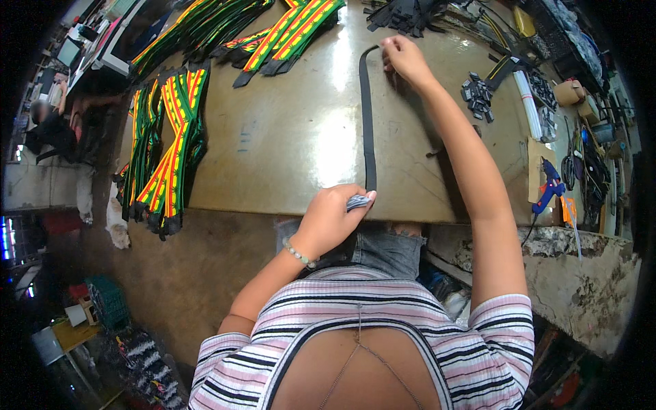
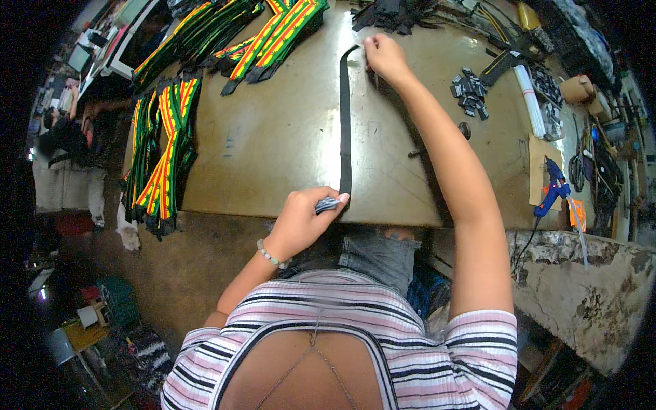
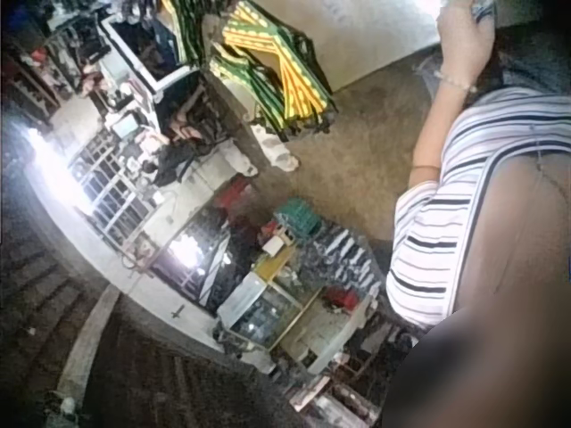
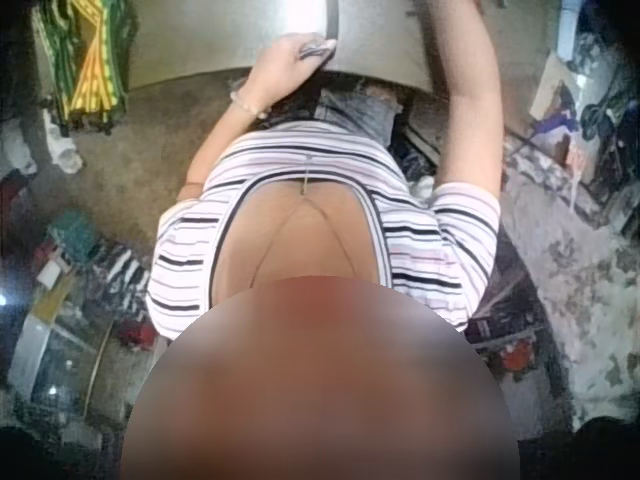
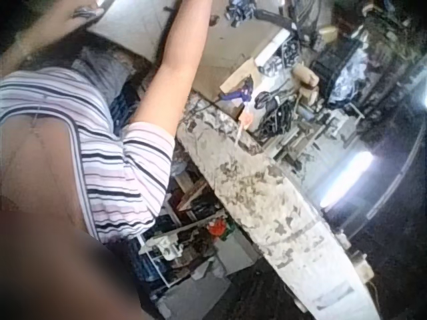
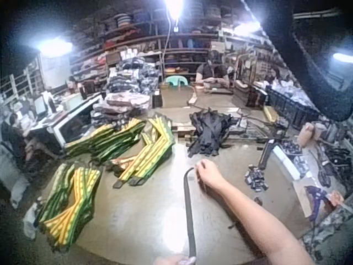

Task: The person assembles a strap by applying hot glue to a black webbing strip, attaching a colorful patterned strap, and securing small metal buckles. They repeat this process for multiple strap sections, using a glue gun and hammer to fasten components.

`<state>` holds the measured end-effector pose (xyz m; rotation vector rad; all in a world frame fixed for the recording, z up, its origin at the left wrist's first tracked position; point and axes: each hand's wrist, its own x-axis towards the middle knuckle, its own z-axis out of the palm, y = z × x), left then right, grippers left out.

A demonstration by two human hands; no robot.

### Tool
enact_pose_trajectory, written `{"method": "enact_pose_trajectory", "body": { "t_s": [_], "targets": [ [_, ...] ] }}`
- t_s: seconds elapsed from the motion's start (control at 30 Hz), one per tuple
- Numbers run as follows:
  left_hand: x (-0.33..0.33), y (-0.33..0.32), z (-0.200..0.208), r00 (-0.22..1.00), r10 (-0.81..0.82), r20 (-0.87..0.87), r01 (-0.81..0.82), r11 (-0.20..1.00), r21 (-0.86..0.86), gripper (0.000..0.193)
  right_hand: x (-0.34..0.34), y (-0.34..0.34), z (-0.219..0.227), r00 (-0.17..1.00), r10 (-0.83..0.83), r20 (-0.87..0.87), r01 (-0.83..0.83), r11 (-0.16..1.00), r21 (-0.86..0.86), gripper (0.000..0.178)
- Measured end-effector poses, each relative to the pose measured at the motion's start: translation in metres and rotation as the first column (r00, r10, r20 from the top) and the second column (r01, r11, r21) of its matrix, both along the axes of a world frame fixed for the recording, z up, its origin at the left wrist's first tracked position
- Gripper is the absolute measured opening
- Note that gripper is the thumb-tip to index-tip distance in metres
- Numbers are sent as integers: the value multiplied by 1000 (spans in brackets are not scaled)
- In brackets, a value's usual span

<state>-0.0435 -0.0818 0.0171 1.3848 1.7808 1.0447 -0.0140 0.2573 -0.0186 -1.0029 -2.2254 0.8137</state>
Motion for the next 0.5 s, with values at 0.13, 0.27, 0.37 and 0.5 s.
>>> {"method": "enact_pose_trajectory", "body": {
  "t_s": [0.13,0.27,0.37,0.5],
  "targets": [
    [-2,1,1,997,60,55,-56,996,-75,28,24,-36,11,983,176,41,-181,961,209,26],
    [-2,4,2,977,122,175,-109,990,-85,34,67,-99,31,709,583,396,-680,714,166,45],
    [-12,2,10,849,198,490,-73,962,-263,34,94,-142,44,765,611,202,-643,742,190,42],
    [-22,-3,26,864,77,497,-26,994,-109,32,106,-182,61,737,663,132,-668,744,-2,30]
  ]
}}
